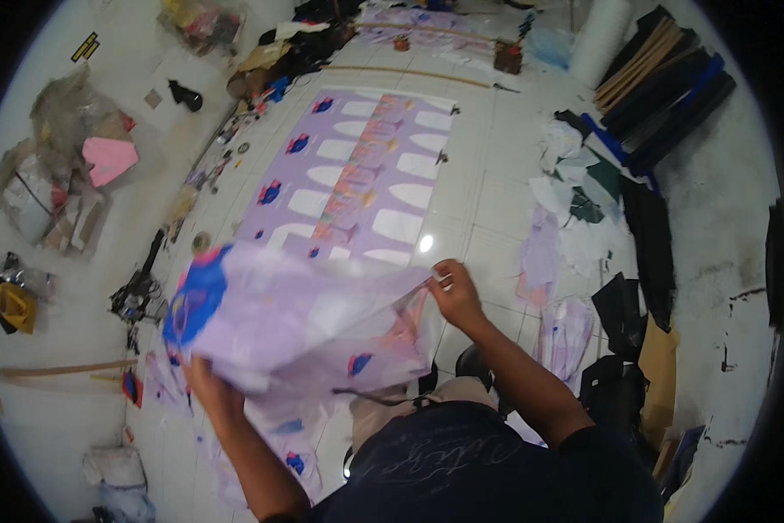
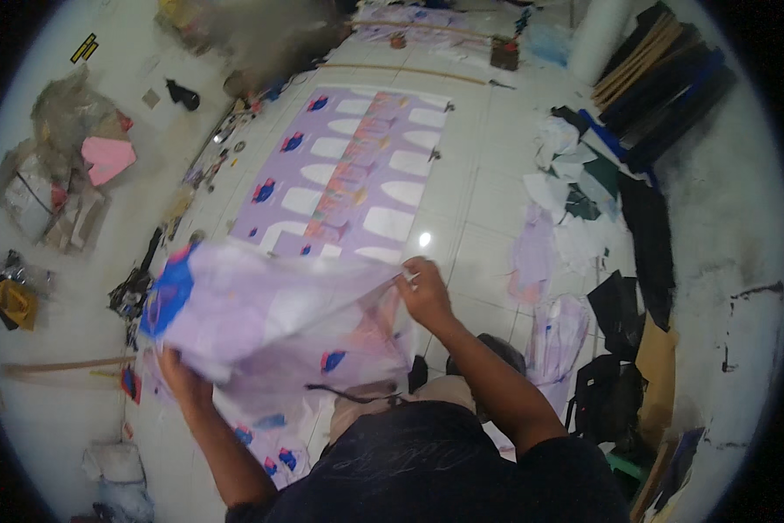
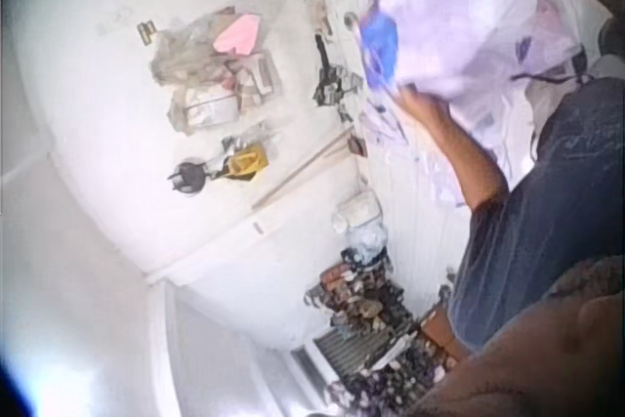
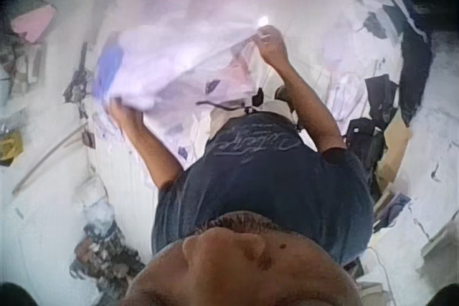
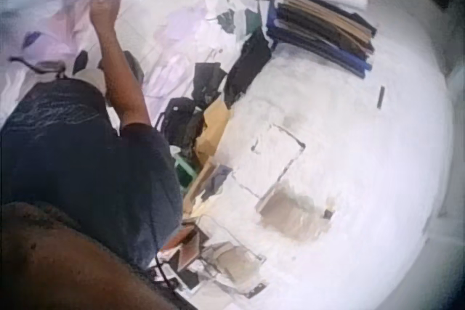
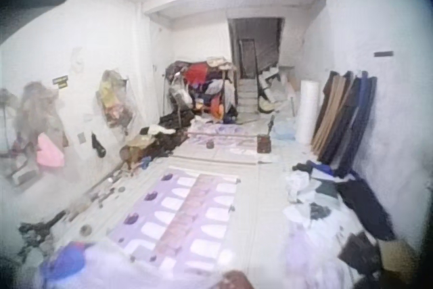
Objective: The person positions and secures pieces of printed fabric onto a larger base sheet on the floor using large metal clips.
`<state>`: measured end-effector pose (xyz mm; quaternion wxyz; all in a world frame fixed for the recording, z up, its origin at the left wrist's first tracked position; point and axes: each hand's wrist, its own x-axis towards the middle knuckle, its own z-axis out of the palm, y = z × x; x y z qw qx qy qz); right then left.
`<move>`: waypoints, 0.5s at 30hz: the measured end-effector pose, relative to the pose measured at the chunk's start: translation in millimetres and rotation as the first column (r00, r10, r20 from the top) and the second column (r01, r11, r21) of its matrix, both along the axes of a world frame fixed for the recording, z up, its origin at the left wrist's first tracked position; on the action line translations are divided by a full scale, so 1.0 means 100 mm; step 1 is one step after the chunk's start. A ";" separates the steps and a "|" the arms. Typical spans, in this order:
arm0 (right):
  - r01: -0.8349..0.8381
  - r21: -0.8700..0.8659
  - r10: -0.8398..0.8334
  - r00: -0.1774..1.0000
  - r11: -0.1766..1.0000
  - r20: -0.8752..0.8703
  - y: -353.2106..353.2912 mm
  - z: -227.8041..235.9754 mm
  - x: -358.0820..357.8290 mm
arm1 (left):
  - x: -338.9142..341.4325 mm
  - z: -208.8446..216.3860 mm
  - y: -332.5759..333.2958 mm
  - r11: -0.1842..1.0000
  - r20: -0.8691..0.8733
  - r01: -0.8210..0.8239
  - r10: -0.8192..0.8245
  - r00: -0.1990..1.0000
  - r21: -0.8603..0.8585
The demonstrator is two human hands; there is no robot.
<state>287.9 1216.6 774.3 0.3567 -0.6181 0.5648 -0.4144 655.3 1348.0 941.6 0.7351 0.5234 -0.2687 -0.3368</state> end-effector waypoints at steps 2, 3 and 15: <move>0.049 -0.003 -0.049 0.999 0.999 -0.004 -0.01 0.18 0.08 | 0.06 -0.07 -0.67 0.998 -0.011 -0.011 0.012 1.000 0.057; 0.017 -0.032 -0.017 1.000 0.999 0.006 -0.01 0.25 0.14 | 0.05 -0.07 -0.99 0.997 -0.071 -0.002 0.007 0.997 0.079; -0.312 0.149 0.320 0.947 0.938 -0.034 -1.41 0.15 0.76 | -0.94 0.27 -3.16 0.952 -0.107 0.305 -0.304 0.947 -0.006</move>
